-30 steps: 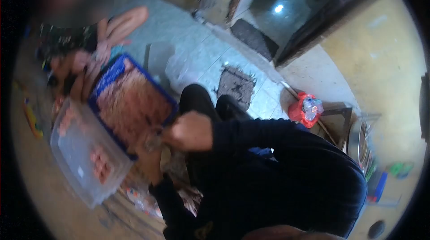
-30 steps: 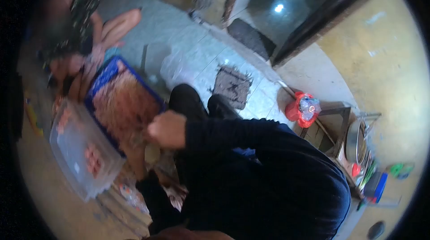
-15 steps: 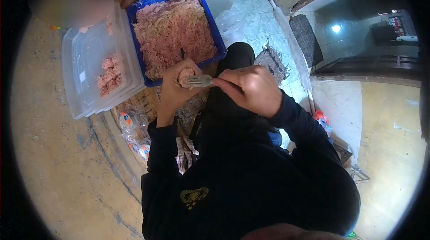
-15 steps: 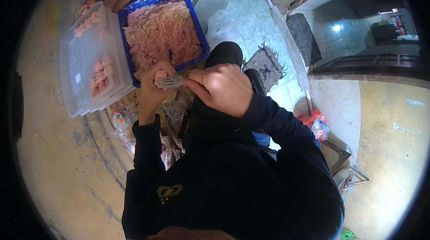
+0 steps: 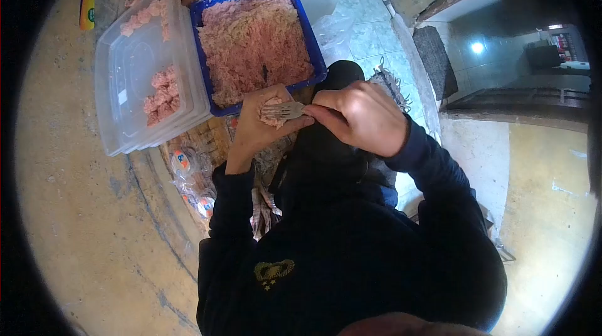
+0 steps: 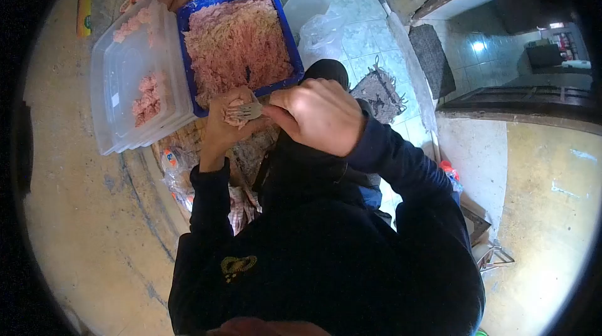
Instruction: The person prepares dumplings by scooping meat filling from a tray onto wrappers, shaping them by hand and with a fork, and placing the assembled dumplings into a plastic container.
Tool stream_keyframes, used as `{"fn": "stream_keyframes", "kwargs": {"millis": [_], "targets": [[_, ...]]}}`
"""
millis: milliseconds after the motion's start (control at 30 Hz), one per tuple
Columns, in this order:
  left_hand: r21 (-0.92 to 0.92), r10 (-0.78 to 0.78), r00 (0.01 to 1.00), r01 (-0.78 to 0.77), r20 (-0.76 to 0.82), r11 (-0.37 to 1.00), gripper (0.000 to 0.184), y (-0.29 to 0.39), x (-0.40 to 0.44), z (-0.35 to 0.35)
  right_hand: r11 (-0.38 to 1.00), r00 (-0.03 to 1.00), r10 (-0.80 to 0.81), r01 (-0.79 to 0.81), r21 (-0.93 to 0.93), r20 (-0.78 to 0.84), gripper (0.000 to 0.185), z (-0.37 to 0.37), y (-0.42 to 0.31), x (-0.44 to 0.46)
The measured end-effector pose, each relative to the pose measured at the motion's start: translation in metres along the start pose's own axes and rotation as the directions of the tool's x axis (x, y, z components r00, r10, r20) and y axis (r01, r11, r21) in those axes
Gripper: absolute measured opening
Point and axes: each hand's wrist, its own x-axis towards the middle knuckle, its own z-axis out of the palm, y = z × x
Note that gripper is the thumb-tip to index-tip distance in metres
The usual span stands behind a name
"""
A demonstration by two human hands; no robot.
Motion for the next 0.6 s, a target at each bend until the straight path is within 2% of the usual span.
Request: {"fn": "stream_keyframes", "kwargs": {"millis": [33,100,133,200,233,300,333,367,400,433,533,600], "targets": [[0.002,0.005,1.000,-0.005,0.000,1.000,0.032,-0.004,-0.001,0.001,1.000,1.000,-0.003,0.003,-0.003,-0.003,0.018,-0.005,0.000,-0.001],[0.019,-0.047,0.999,0.046,0.022,0.999,0.033,-0.013,-0.003,-0.001,0.988,0.992,0.034,-0.015,-0.152,0.123,0.019,-0.023,-0.001,-0.002],[0.025,-0.049,0.999,0.048,0.017,0.999,0.033,-0.016,-0.003,-0.003,0.992,0.992,0.015,0.001,-0.130,0.126,0.018,-0.027,-0.004,-0.002],[-0.220,-0.031,0.998,0.044,0.062,0.974,0.033,-0.019,-0.004,0.001,0.995,0.991,-0.019,0.031,-0.091,0.130,0.018,-0.017,0.000,-0.002],[-0.225,-0.038,0.997,0.052,0.067,0.973,0.033,-0.017,-0.006,0.003,0.996,0.991,-0.054,0.062,-0.060,0.124,0.018,-0.010,0.004,-0.004],[-0.064,-0.138,0.988,0.143,0.066,0.988,0.032,-0.007,-0.005,0.001,0.995,0.993,-0.050,0.058,-0.078,0.103,0.017,-0.010,0.014,-0.006],[-0.063,-0.137,0.989,0.140,0.057,0.988,0.032,-0.007,-0.005,0.001,0.994,0.995,-0.022,0.032,-0.108,0.097,0.017,-0.014,0.010,-0.009],[-0.009,-0.074,0.997,0.074,0.018,0.997,0.031,-0.008,-0.006,0.002,0.991,0.996,0.009,0.003,-0.134,0.087,0.016,-0.017,0.007,-0.010],[0.046,-0.013,1.000,0.014,-0.009,0.999,0.029,-0.007,-0.007,0.003,1.000,1.000,-0.022,0.022,-0.004,0.006,0.017,-0.017,0.002,-0.009],[0.045,-0.019,1.000,0.019,-0.002,0.999,0.029,-0.006,-0.006,0.004,1.000,1.000,-0.015,0.015,0.000,0.005,0.017,-0.012,0.004,-0.009],[0.009,-0.016,0.998,0.016,-0.066,1.000,0.029,0.004,0.000,0.012,0.995,0.995,0.098,-0.098,-0.022,0.008,0.017,-0.005,0.007,-0.016],[-0.139,0.000,0.994,-0.015,-0.106,0.990,0.042,0.008,0.006,0.025,0.994,0.993,0.108,-0.107,0.036,-0.040,0.017,-0.010,0.002,-0.021]]}}
